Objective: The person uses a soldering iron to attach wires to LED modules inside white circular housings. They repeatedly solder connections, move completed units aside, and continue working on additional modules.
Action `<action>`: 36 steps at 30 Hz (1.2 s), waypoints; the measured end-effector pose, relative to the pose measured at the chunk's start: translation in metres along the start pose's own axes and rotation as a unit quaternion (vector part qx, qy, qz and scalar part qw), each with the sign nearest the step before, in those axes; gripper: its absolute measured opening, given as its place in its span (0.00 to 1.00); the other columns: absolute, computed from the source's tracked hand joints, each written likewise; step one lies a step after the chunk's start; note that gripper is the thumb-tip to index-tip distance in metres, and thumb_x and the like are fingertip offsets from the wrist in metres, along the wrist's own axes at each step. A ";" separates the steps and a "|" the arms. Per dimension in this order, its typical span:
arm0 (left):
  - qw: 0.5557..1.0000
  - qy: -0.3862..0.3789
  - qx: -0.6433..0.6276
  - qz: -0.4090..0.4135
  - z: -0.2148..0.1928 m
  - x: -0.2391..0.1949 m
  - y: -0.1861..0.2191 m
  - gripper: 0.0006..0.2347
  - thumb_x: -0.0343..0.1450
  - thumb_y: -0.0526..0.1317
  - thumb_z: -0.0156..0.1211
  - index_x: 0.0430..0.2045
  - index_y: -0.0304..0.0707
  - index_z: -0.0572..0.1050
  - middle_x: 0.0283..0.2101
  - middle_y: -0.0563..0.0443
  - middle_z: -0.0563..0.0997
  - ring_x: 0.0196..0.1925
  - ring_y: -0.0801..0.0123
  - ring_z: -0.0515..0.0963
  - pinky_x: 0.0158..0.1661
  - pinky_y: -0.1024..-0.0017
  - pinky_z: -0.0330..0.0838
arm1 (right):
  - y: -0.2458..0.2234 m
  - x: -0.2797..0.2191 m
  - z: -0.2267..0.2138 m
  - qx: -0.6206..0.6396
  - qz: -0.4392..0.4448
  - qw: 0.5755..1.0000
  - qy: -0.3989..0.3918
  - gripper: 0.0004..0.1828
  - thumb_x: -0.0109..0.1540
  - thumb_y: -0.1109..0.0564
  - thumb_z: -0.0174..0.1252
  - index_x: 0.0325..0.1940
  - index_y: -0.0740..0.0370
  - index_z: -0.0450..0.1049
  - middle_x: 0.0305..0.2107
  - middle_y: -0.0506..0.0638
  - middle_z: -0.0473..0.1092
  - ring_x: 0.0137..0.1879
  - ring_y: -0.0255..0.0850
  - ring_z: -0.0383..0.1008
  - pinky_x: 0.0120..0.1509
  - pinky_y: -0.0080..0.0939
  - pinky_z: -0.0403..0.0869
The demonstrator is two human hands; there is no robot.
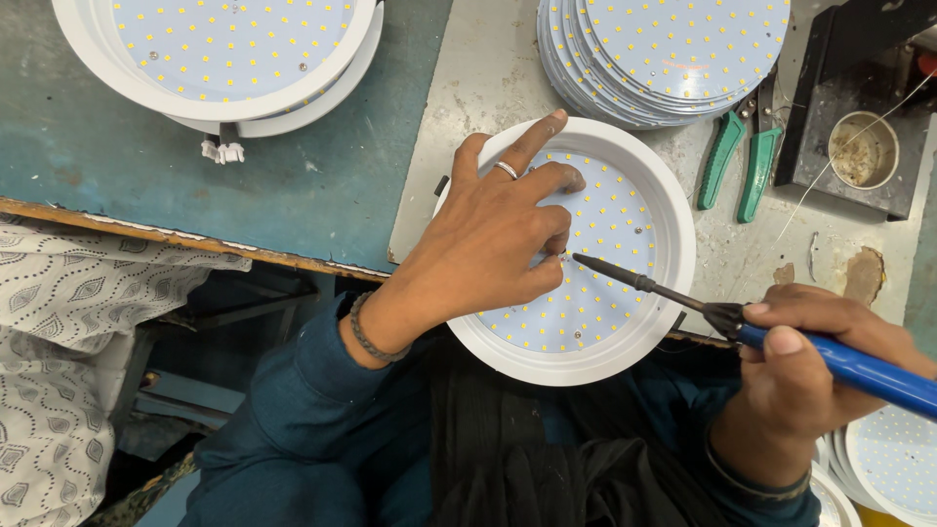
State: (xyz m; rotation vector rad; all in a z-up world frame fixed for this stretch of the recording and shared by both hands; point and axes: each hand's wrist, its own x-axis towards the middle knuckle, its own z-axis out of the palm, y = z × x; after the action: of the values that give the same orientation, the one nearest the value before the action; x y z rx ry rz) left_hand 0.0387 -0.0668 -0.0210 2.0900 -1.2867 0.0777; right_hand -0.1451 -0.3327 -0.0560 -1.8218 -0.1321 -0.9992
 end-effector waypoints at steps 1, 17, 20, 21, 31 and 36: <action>1.000 -0.002 0.000 0.000 0.000 0.000 0.000 0.04 0.60 0.39 0.65 0.15 0.43 0.83 0.54 0.51 0.80 0.75 0.47 0.57 0.61 0.37 0.48 | 0.000 -0.004 0.000 -0.007 0.006 1.000 0.004 0.22 0.67 0.60 0.62 0.57 0.66 0.57 0.29 0.65 0.73 0.27 0.45 0.74 0.32 0.38 0.76; 1.000 -0.002 0.006 0.001 -0.001 0.000 0.001 0.04 0.60 0.39 0.65 0.15 0.43 0.82 0.54 0.51 0.80 0.75 0.48 0.57 0.62 0.37 0.48 | 0.007 -0.012 -0.007 0.000 0.037 0.998 0.043 0.18 0.68 0.59 0.58 0.56 0.66 0.57 0.29 0.66 0.71 0.25 0.47 0.72 0.32 0.39 0.74; 1.000 -0.004 -0.003 -0.002 -0.003 0.001 0.002 0.04 0.59 0.39 0.66 0.14 0.44 0.82 0.54 0.51 0.80 0.74 0.47 0.57 0.61 0.36 0.47 | 0.005 -0.011 -0.007 0.003 0.013 0.999 0.031 0.18 0.70 0.59 0.57 0.57 0.65 0.57 0.30 0.66 0.72 0.27 0.48 0.73 0.33 0.40 0.76; 1.000 -0.005 -0.003 -0.002 -0.003 0.001 0.002 0.04 0.59 0.39 0.65 0.14 0.44 0.82 0.54 0.51 0.80 0.75 0.47 0.57 0.61 0.36 0.47 | 0.006 -0.011 -0.006 0.004 0.007 1.000 0.027 0.18 0.71 0.59 0.57 0.58 0.65 0.57 0.31 0.66 0.71 0.27 0.48 0.73 0.33 0.40 0.76; 0.997 0.002 -0.077 0.018 -0.008 0.002 -0.013 0.04 0.62 0.39 0.65 0.25 0.43 0.82 0.59 0.47 0.76 0.75 0.43 0.54 0.63 0.37 0.49 | 0.021 -0.012 -0.023 -0.043 -0.031 0.995 0.087 0.13 0.75 0.54 0.50 0.48 0.70 0.63 0.34 0.60 0.69 0.30 0.48 0.72 0.37 0.40 0.78; 0.990 0.043 -0.053 -0.124 -0.022 0.008 -0.045 0.13 0.71 0.39 0.58 0.50 0.41 0.75 0.48 0.39 0.80 0.54 0.48 0.79 0.54 0.56 0.73 | 0.042 -0.033 -0.047 0.020 0.017 0.982 0.186 0.17 0.76 0.52 0.49 0.42 0.69 0.63 0.35 0.58 0.68 0.27 0.40 0.64 0.35 0.37 0.74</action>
State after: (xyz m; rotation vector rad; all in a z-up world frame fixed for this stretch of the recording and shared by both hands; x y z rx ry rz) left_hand 0.0858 -0.0476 -0.0243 2.1147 -0.9510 -0.0097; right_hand -0.1725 -0.3793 -0.1018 -1.5664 0.1076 -1.2828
